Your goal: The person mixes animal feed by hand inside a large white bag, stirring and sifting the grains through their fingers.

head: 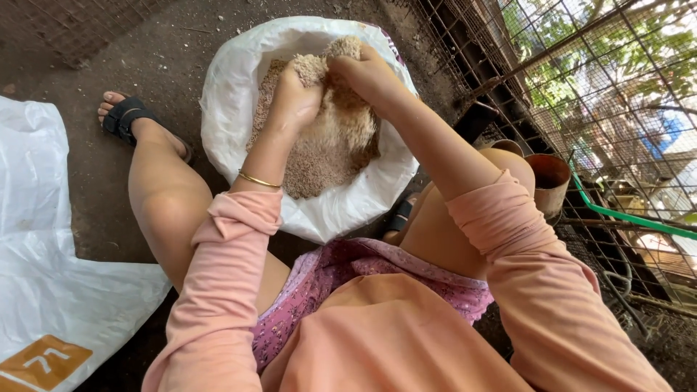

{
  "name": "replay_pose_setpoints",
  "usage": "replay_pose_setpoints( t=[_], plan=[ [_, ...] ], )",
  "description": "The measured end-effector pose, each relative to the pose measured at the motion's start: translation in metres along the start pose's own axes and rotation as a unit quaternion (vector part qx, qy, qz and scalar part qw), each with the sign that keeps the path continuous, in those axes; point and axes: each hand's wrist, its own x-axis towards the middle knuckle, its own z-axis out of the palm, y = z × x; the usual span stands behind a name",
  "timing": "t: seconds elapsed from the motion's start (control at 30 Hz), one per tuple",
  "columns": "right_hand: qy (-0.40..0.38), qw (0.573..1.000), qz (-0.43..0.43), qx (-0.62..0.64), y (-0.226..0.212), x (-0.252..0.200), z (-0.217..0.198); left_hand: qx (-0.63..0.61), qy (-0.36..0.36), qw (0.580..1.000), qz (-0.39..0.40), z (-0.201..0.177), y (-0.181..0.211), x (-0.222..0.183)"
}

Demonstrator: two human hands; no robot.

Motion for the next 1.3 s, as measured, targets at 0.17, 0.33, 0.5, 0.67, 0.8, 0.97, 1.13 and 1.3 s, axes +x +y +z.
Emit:
replay_pose_setpoints(
  t=[0.17,0.33,0.5,0.67,0.8,0.97,1.13,1.3],
  plan=[
    [-0.013,0.996,0.062,0.065,0.004,-0.001,-0.004,-0.015,0.02,0.998,-0.055,-0.012,0.003,-0.007],
    [0.016,0.994,0.078,0.07,0.005,-0.002,-0.002,-0.003,0.01,0.995,-0.102,-0.01,-0.014,0.003],
    [0.005,0.999,-0.036,-0.008,0.012,0.0,0.006,-0.016,-0.005,0.993,-0.119,-0.009,-0.018,0.001],
    [-0.004,0.987,-0.148,-0.059,0.016,0.004,0.015,-0.03,0.007,0.993,-0.118,-0.006,-0.013,-0.004],
    [0.001,0.98,-0.179,-0.092,0.014,0.002,0.016,-0.048,0.001,0.994,-0.095,0.003,-0.022,0.007],
    [0.017,0.996,-0.086,-0.022,0.009,0.006,0.015,-0.068,0.0,0.995,-0.077,0.007,-0.017,0.008],
    [-0.023,0.998,0.047,0.025,-0.007,-0.009,0.011,-0.074,-0.005,0.995,-0.068,0.007,-0.011,0.002],
    [-0.009,0.994,0.051,0.095,0.003,0.0,0.008,-0.082,0.005,0.996,-0.039,0.006,-0.019,0.002]
  ],
)
